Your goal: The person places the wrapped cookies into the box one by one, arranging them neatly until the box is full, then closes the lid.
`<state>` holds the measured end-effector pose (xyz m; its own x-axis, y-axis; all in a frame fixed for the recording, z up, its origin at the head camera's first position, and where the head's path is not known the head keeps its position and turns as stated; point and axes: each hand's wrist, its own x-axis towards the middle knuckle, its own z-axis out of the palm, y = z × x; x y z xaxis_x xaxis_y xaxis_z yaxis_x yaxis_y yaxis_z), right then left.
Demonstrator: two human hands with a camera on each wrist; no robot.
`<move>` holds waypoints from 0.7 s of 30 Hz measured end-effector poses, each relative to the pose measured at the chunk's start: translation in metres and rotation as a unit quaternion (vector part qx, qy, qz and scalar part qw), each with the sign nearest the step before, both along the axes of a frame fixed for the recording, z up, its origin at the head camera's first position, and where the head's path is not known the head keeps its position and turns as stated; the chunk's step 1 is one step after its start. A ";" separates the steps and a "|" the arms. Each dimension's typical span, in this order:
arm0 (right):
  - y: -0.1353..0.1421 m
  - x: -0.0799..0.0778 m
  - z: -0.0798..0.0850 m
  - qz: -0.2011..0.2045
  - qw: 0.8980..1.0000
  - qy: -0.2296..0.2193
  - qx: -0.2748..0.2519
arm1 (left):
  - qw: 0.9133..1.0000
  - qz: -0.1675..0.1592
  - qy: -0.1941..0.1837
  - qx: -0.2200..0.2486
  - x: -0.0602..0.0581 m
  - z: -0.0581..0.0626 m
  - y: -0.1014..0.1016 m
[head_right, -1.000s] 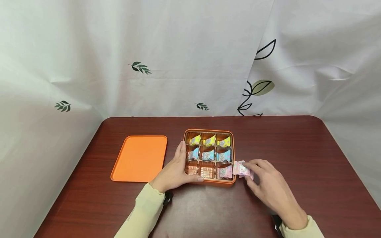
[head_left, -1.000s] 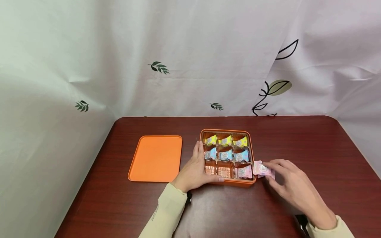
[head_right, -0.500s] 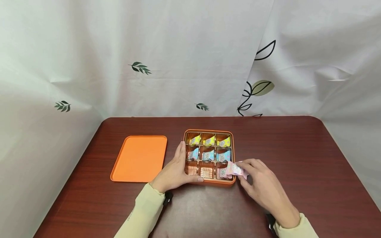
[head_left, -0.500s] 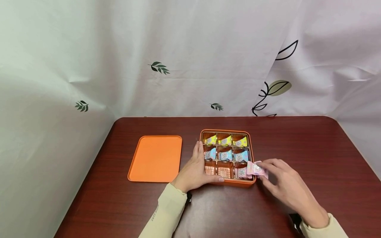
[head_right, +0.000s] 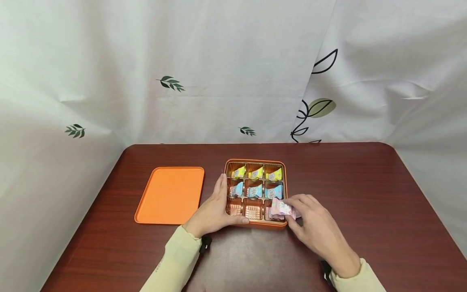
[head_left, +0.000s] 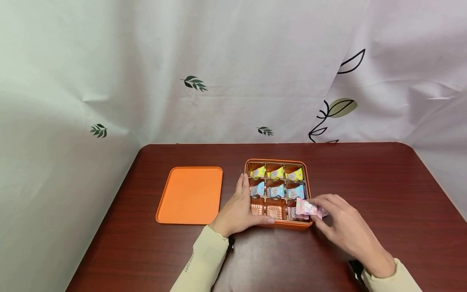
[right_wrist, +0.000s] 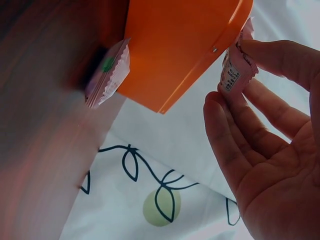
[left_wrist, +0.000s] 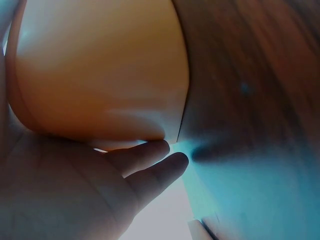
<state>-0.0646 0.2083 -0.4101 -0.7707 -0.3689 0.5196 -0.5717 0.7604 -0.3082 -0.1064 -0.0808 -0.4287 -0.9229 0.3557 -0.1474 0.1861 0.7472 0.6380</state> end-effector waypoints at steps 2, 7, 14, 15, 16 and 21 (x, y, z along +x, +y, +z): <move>-0.003 0.000 0.000 0.001 1.000 -0.002 0.001 | 1.000 0.000 0.000 -0.001 0.000 0.000 0.000; -0.008 -0.001 0.001 0.005 1.000 -0.005 0.000 | 1.000 -0.001 0.001 0.000 0.000 -0.001 0.000; -0.014 -0.003 0.001 0.019 1.000 -0.007 0.014 | 1.000 0.000 0.003 0.003 0.000 -0.001 0.000; -0.015 -0.004 0.001 0.022 1.000 -0.007 0.015 | 1.000 0.000 0.003 0.003 0.000 -0.001 0.000; -0.016 -0.004 0.001 0.024 1.000 -0.007 0.017 | 1.000 0.000 0.003 0.003 0.000 -0.001 0.000; -0.021 -0.005 0.001 0.033 0.999 -0.012 0.019 | 1.000 0.003 0.003 0.003 0.000 -0.001 0.000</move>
